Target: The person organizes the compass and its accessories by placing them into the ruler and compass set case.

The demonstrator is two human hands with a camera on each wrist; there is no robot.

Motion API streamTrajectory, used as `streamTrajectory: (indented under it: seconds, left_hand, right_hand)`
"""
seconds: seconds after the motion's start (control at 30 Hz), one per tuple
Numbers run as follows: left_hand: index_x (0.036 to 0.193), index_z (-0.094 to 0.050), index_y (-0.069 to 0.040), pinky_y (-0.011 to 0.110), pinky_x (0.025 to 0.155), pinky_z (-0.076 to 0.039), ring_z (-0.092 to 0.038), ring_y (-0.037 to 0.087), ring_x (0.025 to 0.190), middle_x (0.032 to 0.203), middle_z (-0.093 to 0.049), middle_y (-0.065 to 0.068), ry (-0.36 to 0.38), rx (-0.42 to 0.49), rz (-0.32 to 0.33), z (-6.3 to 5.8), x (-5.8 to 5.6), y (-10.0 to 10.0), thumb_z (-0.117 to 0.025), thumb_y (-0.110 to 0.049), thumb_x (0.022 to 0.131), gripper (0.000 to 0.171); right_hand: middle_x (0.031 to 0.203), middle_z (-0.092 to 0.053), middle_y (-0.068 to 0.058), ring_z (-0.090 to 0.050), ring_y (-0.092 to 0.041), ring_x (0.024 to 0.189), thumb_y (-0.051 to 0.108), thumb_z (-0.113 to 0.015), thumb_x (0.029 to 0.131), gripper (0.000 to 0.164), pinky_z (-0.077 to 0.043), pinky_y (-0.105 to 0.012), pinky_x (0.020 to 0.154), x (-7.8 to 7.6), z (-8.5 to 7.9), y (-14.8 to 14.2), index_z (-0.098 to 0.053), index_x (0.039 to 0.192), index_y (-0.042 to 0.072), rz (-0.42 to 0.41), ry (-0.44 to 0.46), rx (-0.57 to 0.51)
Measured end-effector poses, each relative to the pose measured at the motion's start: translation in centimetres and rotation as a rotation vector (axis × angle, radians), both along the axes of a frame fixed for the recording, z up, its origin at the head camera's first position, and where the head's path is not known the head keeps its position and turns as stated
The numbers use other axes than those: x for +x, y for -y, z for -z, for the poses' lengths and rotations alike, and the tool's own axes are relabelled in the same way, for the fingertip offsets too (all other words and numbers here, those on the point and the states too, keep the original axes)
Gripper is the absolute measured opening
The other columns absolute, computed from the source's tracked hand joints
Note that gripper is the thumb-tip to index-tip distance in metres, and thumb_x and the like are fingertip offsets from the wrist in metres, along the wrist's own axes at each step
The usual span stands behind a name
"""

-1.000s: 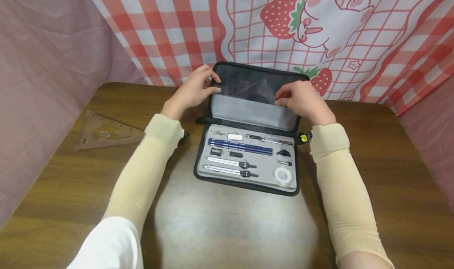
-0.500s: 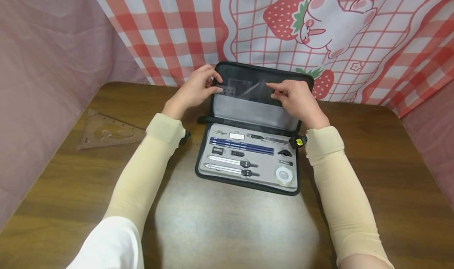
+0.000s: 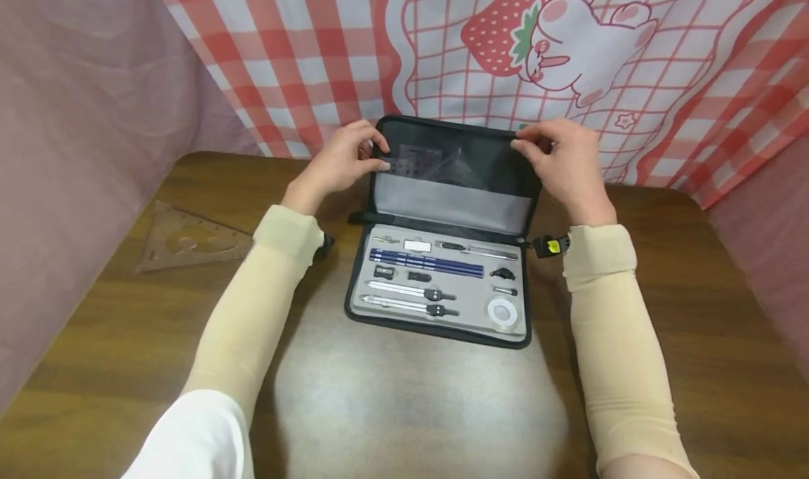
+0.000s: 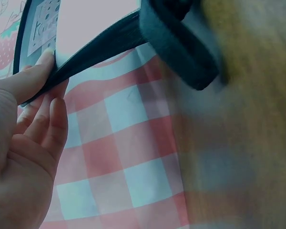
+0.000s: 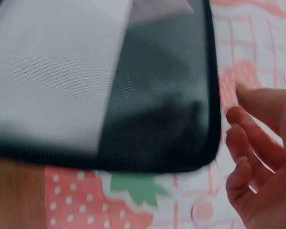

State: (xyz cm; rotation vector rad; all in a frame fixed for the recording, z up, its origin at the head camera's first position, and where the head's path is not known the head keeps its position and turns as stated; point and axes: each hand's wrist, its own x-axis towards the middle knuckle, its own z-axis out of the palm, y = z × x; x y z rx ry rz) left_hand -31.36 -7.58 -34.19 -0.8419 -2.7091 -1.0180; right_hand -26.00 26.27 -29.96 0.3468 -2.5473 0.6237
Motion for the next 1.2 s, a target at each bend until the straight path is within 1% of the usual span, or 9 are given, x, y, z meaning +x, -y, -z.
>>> streamTrajectory:
  seconds: [0.1,0.27,0.37,0.47,0.6,0.73,0.9,1.03,1.2]
  left_hand:
    - [0.096,-0.06,-0.02,0.026,0.068,-0.042,-0.048,0.012,0.077,0.092,-0.047,-0.004,0.002,0.019,0.001,-0.1,-0.1,0.3,-0.07,-0.031,0.078,0.023]
    - [0.094,-0.061,-0.019,0.026,0.068,-0.042,-0.049,0.012,0.078,0.092,-0.049,-0.004,0.001,0.026,0.023,-0.1,-0.4,0.5,-0.07,-0.033,0.078,0.023]
    - [0.092,-0.061,-0.021,0.026,0.068,-0.043,-0.049,0.012,0.079,0.092,-0.051,-0.005,0.019,0.03,0.024,-0.1,-0.2,0.7,-0.07,-0.034,0.077,0.022]
    - [0.091,-0.061,-0.021,0.026,0.069,-0.044,-0.052,0.01,0.08,0.091,-0.054,-0.006,0.038,0.043,0.054,-0.1,0.0,1.0,-0.07,-0.032,0.078,0.02]
    - [0.094,-0.059,-0.021,0.028,0.074,-0.045,-0.054,0.008,0.084,0.093,-0.058,-0.006,0.068,-0.007,0.094,-0.6,0.1,2.1,-0.069,-0.031,0.079,0.02]
    - [0.1,-0.057,-0.019,0.032,0.077,-0.045,-0.055,0.013,0.088,0.099,-0.06,-0.001,0.13,-0.153,0.065,-1.6,0.1,6.1,-0.07,-0.031,0.079,0.027]
    - [0.103,-0.06,-0.009,0.035,0.077,-0.046,-0.058,0.02,0.088,0.1,-0.062,0.008,0.205,-0.33,0.049,-1.8,0.4,14.2,-0.077,-0.025,0.072,0.039]
    - [0.108,-0.059,-0.004,0.038,0.082,-0.044,-0.055,0.024,0.091,0.101,-0.06,0.011,0.309,-0.389,0.083,-0.4,2.5,19.3,-0.082,-0.027,0.063,0.055]
    - [0.114,-0.054,-0.009,0.045,0.083,-0.037,-0.045,0.027,0.097,0.103,-0.049,0.01,0.34,-0.464,0.127,1.2,5.7,21.2,-0.085,-0.041,0.05,0.078]
  right_hand:
    - [0.1,-0.061,-0.002,-0.05,-0.015,0.083,0.04,-0.058,0.087,0.034,-0.038,-0.029,0.068,0.0,-0.5,-1.5,-0.067,0.111,0.017,0.073,-0.012,-0.057]
    - [0.113,-0.06,-0.001,-0.052,-0.015,0.094,0.046,-0.054,0.088,0.043,-0.043,-0.03,0.072,0.0,-0.2,-3.2,-0.058,0.126,0.025,0.105,0.18,-0.099]
    - [0.113,-0.062,0.0,-0.053,-0.015,0.094,0.046,-0.053,0.088,0.043,-0.044,-0.029,0.071,0.1,0.5,-3.7,-0.058,0.127,0.027,0.085,0.24,-0.103]
    - [0.108,-0.063,0.0,-0.053,-0.014,0.088,0.041,-0.055,0.088,0.039,-0.044,-0.026,0.066,0.3,1.2,-4.2,-0.06,0.124,0.028,0.072,0.208,-0.115]
    - [0.101,-0.064,0.0,-0.05,-0.015,0.078,0.037,-0.058,0.087,0.034,-0.04,-0.025,0.058,0.8,1.8,-4.7,-0.063,0.12,0.028,0.084,0.165,-0.156]
    - [0.094,-0.062,0.0,-0.046,-0.018,0.071,0.038,-0.058,0.087,0.033,-0.037,-0.028,0.054,0.7,1.9,-4.7,-0.064,0.118,0.029,0.074,0.163,-0.18]
    - [0.095,-0.061,0.001,-0.047,-0.017,0.072,0.037,-0.058,0.087,0.033,-0.038,-0.028,0.056,0.2,1.5,-4.4,-0.064,0.118,0.028,0.061,0.15,-0.186]
    - [0.095,-0.061,0.0,-0.047,-0.017,0.071,0.036,-0.057,0.088,0.032,-0.037,-0.028,0.056,-0.1,1.4,-4.0,-0.064,0.118,0.027,0.054,0.142,-0.183]
    - [0.091,-0.06,0.0,-0.046,-0.018,0.067,0.037,-0.056,0.089,0.033,-0.036,-0.029,0.055,-0.2,1.2,-3.8,-0.064,0.118,0.026,0.041,0.146,-0.177]
